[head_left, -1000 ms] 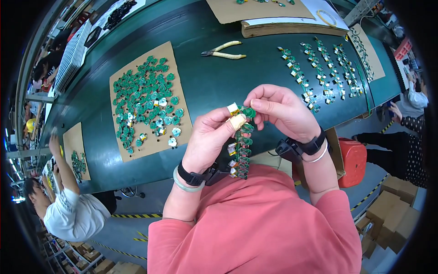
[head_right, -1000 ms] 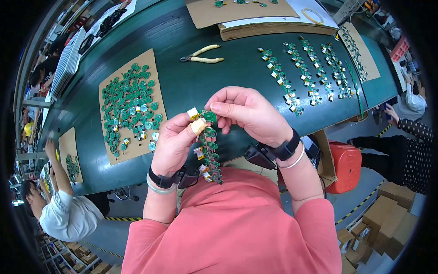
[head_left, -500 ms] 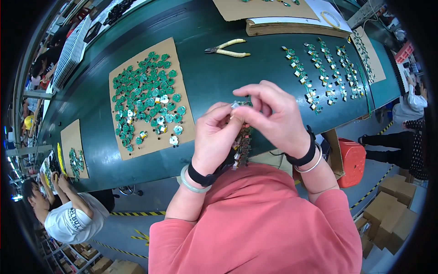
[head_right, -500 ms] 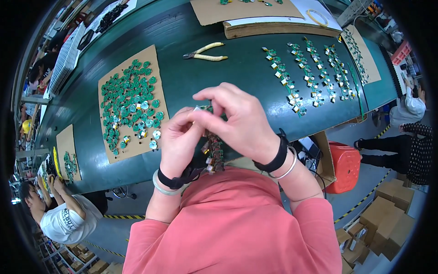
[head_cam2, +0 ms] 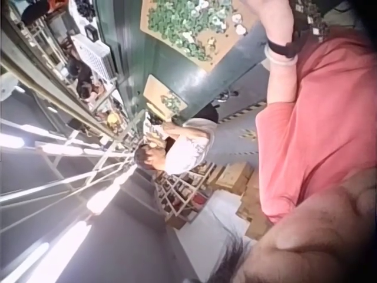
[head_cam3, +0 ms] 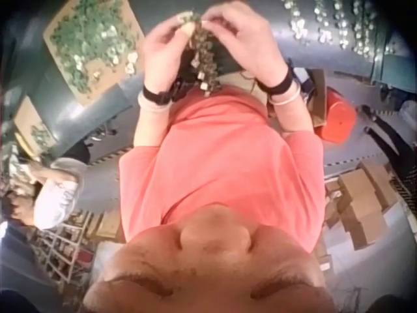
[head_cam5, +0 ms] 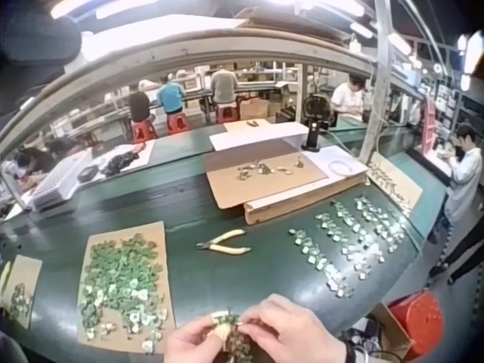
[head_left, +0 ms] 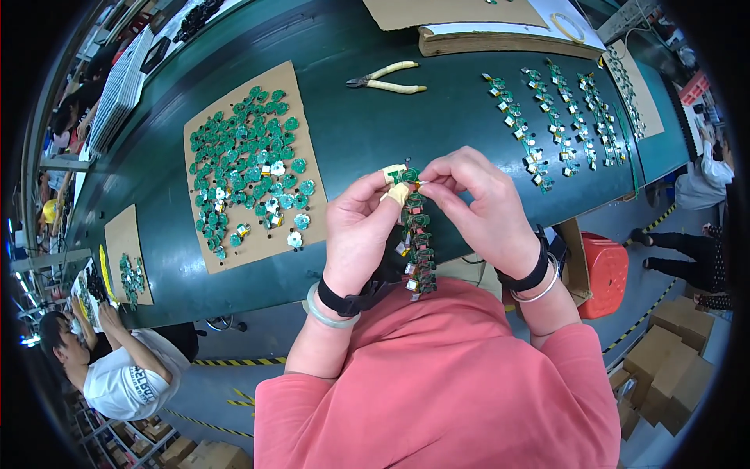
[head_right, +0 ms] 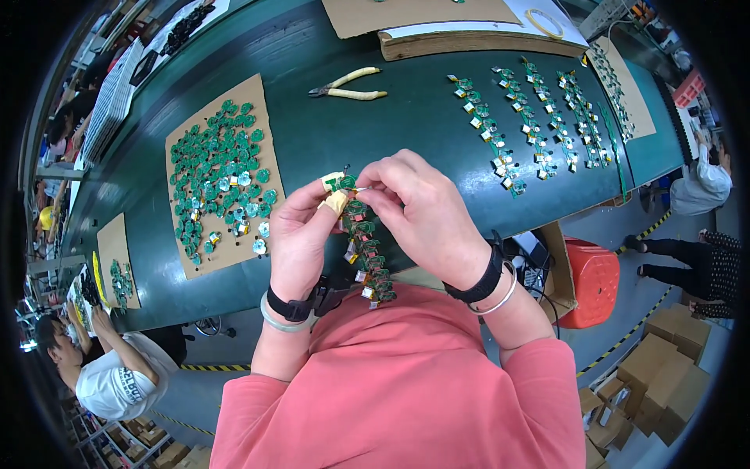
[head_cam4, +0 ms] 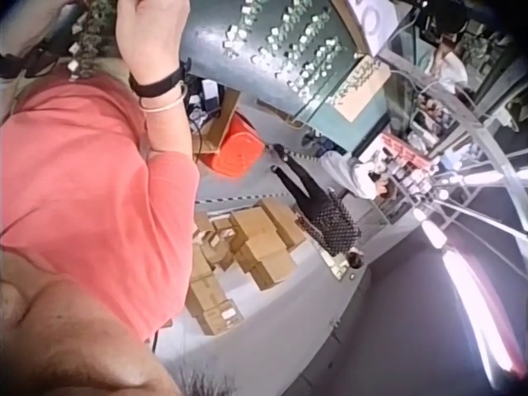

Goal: The person picks up small circuit boards from a cardboard sheet and attaches them one by one onto a plastic strip. Once the strip is full, they set it aside on the workbench and begin the process again.

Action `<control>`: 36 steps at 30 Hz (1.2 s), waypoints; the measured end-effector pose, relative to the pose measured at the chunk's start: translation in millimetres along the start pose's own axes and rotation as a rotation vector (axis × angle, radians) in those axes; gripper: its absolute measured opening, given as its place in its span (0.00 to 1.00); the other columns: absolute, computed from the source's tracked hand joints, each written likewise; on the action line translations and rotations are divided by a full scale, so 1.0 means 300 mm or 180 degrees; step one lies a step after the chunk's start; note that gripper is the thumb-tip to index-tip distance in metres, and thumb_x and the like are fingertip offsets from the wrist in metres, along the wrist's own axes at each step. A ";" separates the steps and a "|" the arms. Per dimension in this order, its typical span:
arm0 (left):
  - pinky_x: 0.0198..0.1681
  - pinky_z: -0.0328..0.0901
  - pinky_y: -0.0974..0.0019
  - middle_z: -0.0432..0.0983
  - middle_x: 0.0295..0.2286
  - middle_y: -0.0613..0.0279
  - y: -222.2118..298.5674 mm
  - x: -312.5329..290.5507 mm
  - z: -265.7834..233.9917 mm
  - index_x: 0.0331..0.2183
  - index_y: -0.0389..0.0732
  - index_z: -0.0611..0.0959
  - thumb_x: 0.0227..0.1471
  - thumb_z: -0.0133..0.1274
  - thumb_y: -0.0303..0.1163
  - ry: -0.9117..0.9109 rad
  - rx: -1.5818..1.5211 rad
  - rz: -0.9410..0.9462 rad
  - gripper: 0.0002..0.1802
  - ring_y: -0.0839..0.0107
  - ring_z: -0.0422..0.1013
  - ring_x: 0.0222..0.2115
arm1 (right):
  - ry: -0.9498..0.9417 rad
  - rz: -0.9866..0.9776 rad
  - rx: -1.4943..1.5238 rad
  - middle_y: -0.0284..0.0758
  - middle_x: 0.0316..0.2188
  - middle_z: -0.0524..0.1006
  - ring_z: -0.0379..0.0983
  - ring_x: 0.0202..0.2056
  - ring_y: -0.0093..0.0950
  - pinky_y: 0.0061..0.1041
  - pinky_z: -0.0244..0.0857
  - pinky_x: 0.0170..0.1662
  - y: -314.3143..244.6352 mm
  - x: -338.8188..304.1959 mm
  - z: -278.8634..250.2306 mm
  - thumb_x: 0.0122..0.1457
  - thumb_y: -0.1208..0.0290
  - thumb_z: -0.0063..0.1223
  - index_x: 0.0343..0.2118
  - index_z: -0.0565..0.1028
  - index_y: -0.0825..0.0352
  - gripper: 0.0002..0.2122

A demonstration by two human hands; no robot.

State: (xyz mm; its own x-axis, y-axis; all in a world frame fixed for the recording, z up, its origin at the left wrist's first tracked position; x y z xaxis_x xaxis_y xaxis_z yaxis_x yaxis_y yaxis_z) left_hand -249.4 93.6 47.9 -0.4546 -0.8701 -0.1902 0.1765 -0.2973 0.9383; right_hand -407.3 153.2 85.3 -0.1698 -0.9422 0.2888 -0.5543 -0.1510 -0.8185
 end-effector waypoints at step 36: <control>0.33 0.68 0.76 0.77 0.38 0.62 -0.001 -0.017 0.040 0.46 0.34 0.79 0.58 0.52 0.26 -0.0430 -0.0138 0.0218 0.14 0.80 0.71 0.34 | 0.0315 0.0373 0.1339 0.32 0.27 0.74 0.73 0.29 0.19 0.20 0.68 0.31 0.024 -0.077 -0.046 0.57 0.75 0.58 0.36 0.76 0.71 0.07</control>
State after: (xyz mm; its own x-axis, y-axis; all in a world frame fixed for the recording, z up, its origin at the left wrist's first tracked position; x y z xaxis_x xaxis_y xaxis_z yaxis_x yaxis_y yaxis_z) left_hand -257.6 103.0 52.1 -0.5532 -0.8289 -0.0829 0.2472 -0.2584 0.9339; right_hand -418.6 177.9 79.5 -0.3001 -0.9302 0.2113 -0.1505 -0.1726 -0.9734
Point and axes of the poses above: each hand's wrist, its own x-axis towards the middle knuckle, its own z-axis out of the palm, y = z × x, the point moved 2 cm from there along x, towards the middle knuckle
